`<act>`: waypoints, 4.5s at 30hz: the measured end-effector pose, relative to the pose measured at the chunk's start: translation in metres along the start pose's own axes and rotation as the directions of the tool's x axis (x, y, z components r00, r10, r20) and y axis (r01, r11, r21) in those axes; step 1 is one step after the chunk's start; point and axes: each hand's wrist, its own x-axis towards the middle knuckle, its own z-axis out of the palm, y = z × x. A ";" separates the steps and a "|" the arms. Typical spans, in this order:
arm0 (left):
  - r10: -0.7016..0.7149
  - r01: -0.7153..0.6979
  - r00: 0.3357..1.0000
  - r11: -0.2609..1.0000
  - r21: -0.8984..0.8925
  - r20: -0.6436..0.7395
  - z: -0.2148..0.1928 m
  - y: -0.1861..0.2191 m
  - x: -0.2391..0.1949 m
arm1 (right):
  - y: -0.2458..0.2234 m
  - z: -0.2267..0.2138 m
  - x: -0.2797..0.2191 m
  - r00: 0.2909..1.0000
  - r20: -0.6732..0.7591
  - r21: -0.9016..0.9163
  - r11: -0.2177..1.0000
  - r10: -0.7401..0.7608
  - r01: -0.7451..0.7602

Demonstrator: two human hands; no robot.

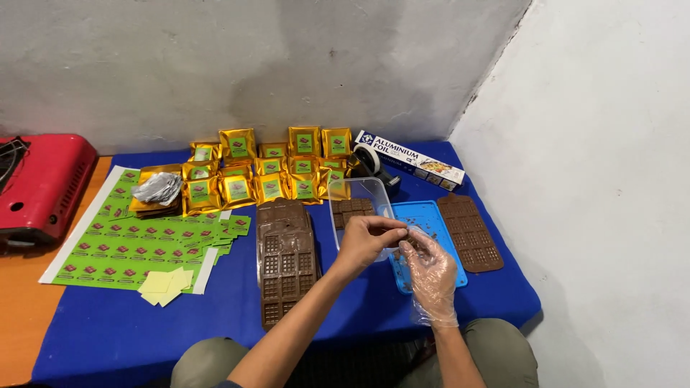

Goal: Removing chocolate pieces from a mold and collecting them into a plastic container.

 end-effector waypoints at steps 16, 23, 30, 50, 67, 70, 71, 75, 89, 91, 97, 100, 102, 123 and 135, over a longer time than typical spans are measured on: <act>0.149 -0.093 0.901 0.984 0.154 -0.408 -0.097 0.062 -0.035 | -0.009 0.020 0.002 0.995 -0.025 0.133 0.987 0.094 -0.090; 0.151 -0.038 0.839 0.975 0.220 -0.523 -0.127 0.086 -0.068 | -0.005 0.034 0.021 0.990 -0.025 0.054 0.989 0.140 -0.138; 0.166 -0.054 0.825 0.975 0.217 -0.541 -0.139 0.086 -0.071 | -0.002 0.068 0.055 0.998 0.017 0.091 0.994 0.060 -0.061; 0.166 -0.105 0.831 0.984 0.144 -0.530 -0.144 0.089 -0.060 | 0.150 0.114 0.169 1.000 0.021 -0.772 0.635 -0.005 0.019; 0.147 -0.100 0.824 0.988 0.116 -0.548 -0.150 0.087 -0.059 | 0.164 0.119 0.173 0.999 0.049 -0.789 0.612 -0.003 0.040; 0.143 -0.098 0.823 0.989 0.111 -0.550 -0.150 0.086 -0.058 | 0.157 0.122 0.168 0.998 0.067 -0.785 0.617 -0.019 0.065; 0.145 -0.103 0.823 0.989 0.105 -0.550 -0.150 0.086 -0.058 | 0.156 0.122 0.165 0.996 0.091 -0.802 0.591 -0.014 0.082; 0.152 -0.112 0.819 0.988 0.105 -0.554 -0.149 0.088 -0.060 | 0.151 0.122 0.157 0.989 0.147 -0.846 0.515 -0.025 0.139; 0.179 -0.115 0.816 0.982 0.149 -0.549 -0.152 0.089 -0.063 | 0.155 0.127 0.153 0.959 0.269 -0.928 0.244 -0.091 0.283; 0.179 -0.109 0.815 0.982 0.157 -0.551 -0.152 0.088 -0.062 | 0.143 0.131 0.146 0.959 0.267 -0.939 0.200 -0.092 0.281; 0.172 -0.102 0.817 0.983 0.155 -0.550 -0.153 0.087 -0.062 | 0.143 0.137 0.144 0.960 0.258 -0.948 0.165 -0.109 0.274; 0.178 -0.099 0.819 0.980 0.171 -0.546 -0.152 0.086 -0.063 | 0.125 0.134 0.138 0.943 0.305 -0.931 0.165 -0.134 0.325; 0.170 -0.091 0.822 0.981 0.169 -0.543 -0.151 0.087 -0.063 | 0.090 0.131 0.124 0.924 0.348 -0.908 0.188 -0.155 0.374; 0.121 0.293 0.921 0.413 0.862 -0.370 -0.167 0.003 -0.071 | 0.038 0.106 -0.029 0.516 0.657 -0.243 0.493 -0.550 0.835; 0.135 0.333 0.849 0.613 0.717 -0.510 -0.165 0.011 -0.064 | 0.039 0.101 -0.026 0.624 0.663 -0.168 0.730 -0.414 0.663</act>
